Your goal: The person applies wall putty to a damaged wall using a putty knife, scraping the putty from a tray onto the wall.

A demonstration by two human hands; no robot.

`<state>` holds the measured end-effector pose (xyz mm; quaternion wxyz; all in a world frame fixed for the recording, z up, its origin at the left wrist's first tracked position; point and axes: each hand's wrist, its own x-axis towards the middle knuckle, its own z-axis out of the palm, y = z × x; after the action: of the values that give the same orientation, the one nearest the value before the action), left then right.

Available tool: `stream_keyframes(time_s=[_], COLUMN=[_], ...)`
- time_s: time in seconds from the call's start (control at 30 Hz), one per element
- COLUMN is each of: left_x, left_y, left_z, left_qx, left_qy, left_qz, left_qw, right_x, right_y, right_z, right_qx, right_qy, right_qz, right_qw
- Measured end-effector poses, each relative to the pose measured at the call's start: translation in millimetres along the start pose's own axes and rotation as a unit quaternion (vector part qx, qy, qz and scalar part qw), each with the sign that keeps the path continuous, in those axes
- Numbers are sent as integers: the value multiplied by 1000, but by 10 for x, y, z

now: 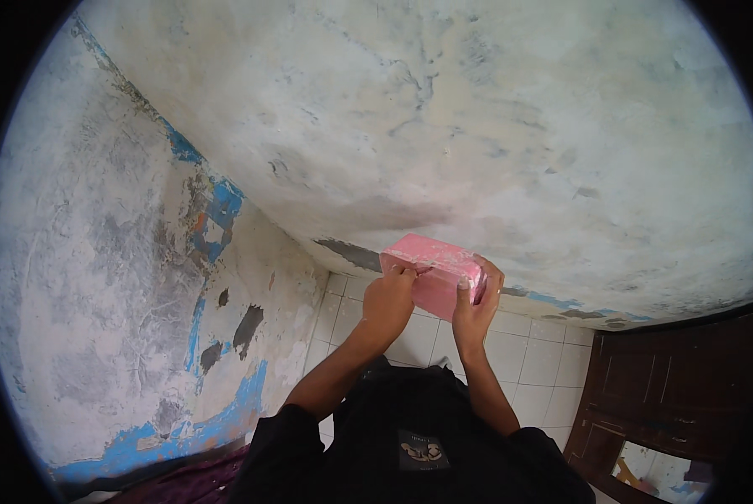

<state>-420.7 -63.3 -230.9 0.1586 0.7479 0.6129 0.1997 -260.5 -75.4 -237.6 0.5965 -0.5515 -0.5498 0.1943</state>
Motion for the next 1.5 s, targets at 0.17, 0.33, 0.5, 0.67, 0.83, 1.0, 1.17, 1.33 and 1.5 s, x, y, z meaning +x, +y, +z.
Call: stream_keyframes(time_s=[0.17,0.33,0.5,0.67,0.83,1.0,1.17,1.33,1.5], left_x=[69,73,41,40,-4,11,-21,-31,-54], left_y=[-4,10,29,61,60,56,27,-54,-61], left_z=[-78,-219,-396,-474,-368,-596,-643,-711,-756], left_qx=[-31,-81,-133,-131,-134,-164,-211,-248,-249], left_qy=[-15,-15,-16,23,18,6,7,-13,21], left_qz=[6,30,-1,-8,32,61,69,52,115], left_qw=[999,996,991,991,990,985,975,967,962], right_x=[-22,-49,-80,-85,-64,-48,-34,-20,-14], right_y=[1,29,48,34,14,86,71,73,37], right_z=[7,-9,-31,-16,-20,-68,-43,-68,-42], right_qx=[0,14,28,56,6,48,59,53,69], right_qy=[19,37,38,43,19,30,38,44,45], right_qz=[6,21,33,20,-1,18,13,33,39], right_qw=[1000,999,998,997,1000,998,997,997,996])
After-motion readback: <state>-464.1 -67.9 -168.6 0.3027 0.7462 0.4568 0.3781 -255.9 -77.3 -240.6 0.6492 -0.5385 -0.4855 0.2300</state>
